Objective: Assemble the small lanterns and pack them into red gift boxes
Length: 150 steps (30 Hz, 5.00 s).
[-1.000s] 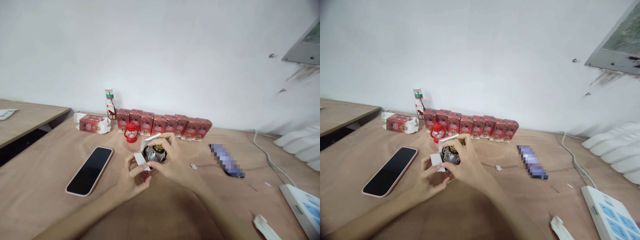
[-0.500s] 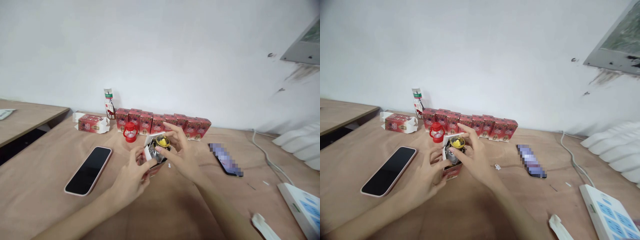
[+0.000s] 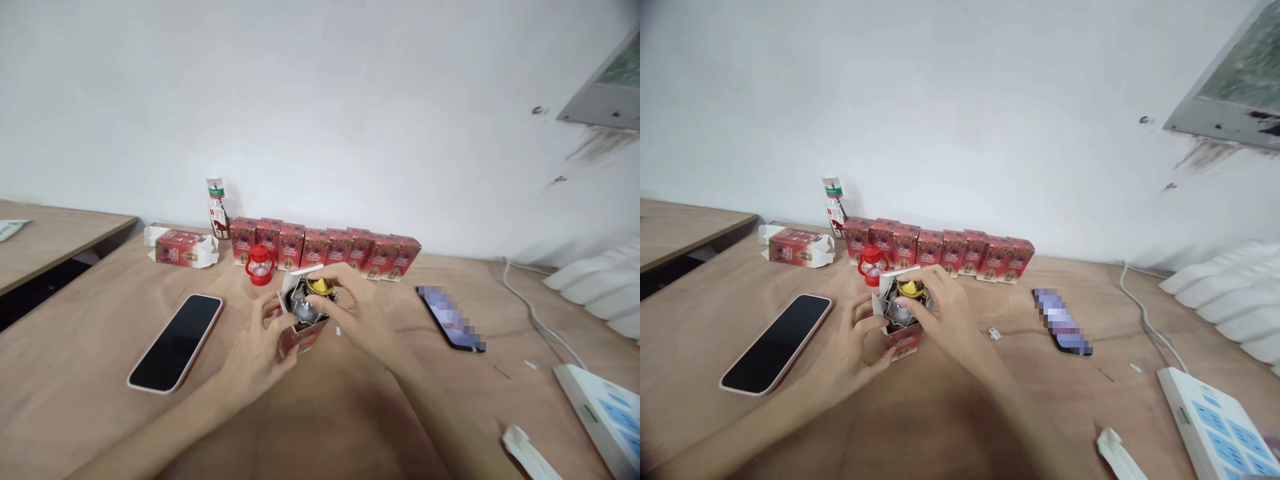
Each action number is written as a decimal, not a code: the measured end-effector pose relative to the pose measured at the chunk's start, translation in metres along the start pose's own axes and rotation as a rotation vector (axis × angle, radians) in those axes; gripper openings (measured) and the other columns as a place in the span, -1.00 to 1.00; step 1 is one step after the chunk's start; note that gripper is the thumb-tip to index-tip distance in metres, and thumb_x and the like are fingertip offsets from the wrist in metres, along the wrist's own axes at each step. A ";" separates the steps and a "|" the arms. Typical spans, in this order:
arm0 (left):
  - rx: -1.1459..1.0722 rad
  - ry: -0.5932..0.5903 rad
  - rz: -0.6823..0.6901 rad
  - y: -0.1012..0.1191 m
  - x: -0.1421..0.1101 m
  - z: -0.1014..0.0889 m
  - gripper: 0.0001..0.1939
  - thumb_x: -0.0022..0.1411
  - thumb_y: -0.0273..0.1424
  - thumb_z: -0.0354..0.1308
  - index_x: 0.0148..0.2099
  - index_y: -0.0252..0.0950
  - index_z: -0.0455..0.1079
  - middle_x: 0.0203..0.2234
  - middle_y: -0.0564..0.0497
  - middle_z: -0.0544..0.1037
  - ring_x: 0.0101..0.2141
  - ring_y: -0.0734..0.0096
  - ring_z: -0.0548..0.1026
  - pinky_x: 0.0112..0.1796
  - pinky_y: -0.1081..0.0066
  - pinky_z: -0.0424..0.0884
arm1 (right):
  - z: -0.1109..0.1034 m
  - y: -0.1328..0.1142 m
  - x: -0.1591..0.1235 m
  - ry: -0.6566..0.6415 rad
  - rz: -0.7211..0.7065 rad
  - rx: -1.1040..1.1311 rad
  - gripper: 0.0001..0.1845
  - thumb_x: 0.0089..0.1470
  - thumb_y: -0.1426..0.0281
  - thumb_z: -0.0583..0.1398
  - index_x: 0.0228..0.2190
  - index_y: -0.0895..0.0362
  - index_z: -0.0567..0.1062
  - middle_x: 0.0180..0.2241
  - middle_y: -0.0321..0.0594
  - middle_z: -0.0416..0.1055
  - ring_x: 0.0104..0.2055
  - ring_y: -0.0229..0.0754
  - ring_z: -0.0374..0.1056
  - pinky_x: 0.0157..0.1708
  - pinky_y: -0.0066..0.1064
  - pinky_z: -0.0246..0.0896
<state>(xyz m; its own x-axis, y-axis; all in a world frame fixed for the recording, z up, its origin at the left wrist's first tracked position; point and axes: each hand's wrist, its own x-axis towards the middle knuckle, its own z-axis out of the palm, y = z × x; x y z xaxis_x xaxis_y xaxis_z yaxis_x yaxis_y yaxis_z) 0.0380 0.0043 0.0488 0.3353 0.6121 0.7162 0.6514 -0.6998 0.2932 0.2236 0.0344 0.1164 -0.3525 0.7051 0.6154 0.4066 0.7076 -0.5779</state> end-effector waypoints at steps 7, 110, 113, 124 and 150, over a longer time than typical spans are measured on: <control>-0.003 0.034 0.033 -0.005 -0.005 0.005 -0.61 0.07 -0.50 0.15 -0.06 -0.18 0.15 -0.01 -0.11 0.15 -0.03 0.20 0.36 -0.18 0.16 0.49 | 0.004 -0.001 -0.004 -0.185 -0.092 -0.127 -0.76 0.21 0.51 0.01 -0.22 0.03 0.43 -0.14 -0.16 0.21 -0.04 -0.14 0.25 -0.06 -0.21 0.25; -0.173 -0.005 0.070 -0.020 -0.012 0.021 -0.40 0.04 -0.51 0.08 0.16 -0.15 0.12 -0.06 -0.11 0.25 -0.02 0.16 0.30 -0.07 0.15 0.36 | -0.030 0.010 0.002 -0.219 -0.083 -0.262 -0.57 0.09 0.58 0.11 -0.01 0.04 0.34 0.00 -0.10 0.29 0.08 -0.08 0.21 0.02 -0.13 0.23; -0.213 -0.033 0.080 -0.019 -0.008 0.018 -0.43 0.03 -0.52 0.08 0.12 -0.16 0.14 -0.08 -0.11 0.27 -0.03 0.16 0.31 -0.08 0.15 0.37 | -0.022 0.015 0.003 -0.251 -0.048 -0.247 -0.38 0.03 0.39 0.27 0.11 -0.01 0.21 0.11 -0.10 0.19 0.19 -0.02 0.10 0.10 -0.04 0.15; -0.381 0.060 -0.115 -0.033 -0.031 0.041 -0.19 0.13 -0.39 0.14 0.31 -0.17 -0.22 0.06 -0.17 0.29 0.01 0.14 0.40 -0.06 0.12 0.45 | -0.012 0.012 0.008 -0.659 -0.141 -0.084 -0.55 0.26 0.26 0.04 0.15 0.05 0.25 0.19 -0.15 0.23 0.23 -0.16 0.12 0.18 -0.21 0.08; -0.714 -0.225 -0.382 -0.035 -0.026 0.039 -0.40 0.17 -0.25 0.16 0.20 -0.24 0.07 0.12 -0.22 0.36 0.08 0.07 0.39 0.02 -0.01 0.39 | -0.010 0.007 -0.001 -0.741 -0.007 -0.414 -0.43 0.29 0.18 -0.08 0.27 0.02 0.01 0.32 -0.08 -0.10 0.35 0.07 -0.18 0.22 0.10 -0.08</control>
<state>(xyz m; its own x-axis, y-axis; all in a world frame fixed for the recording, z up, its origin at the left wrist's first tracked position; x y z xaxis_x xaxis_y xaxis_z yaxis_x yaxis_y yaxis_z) 0.0327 0.0274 -0.0049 0.3564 0.8599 0.3654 0.1856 -0.4484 0.8744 0.2350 0.0381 0.1170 -0.7585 0.6512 0.0242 0.6274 0.7397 -0.2434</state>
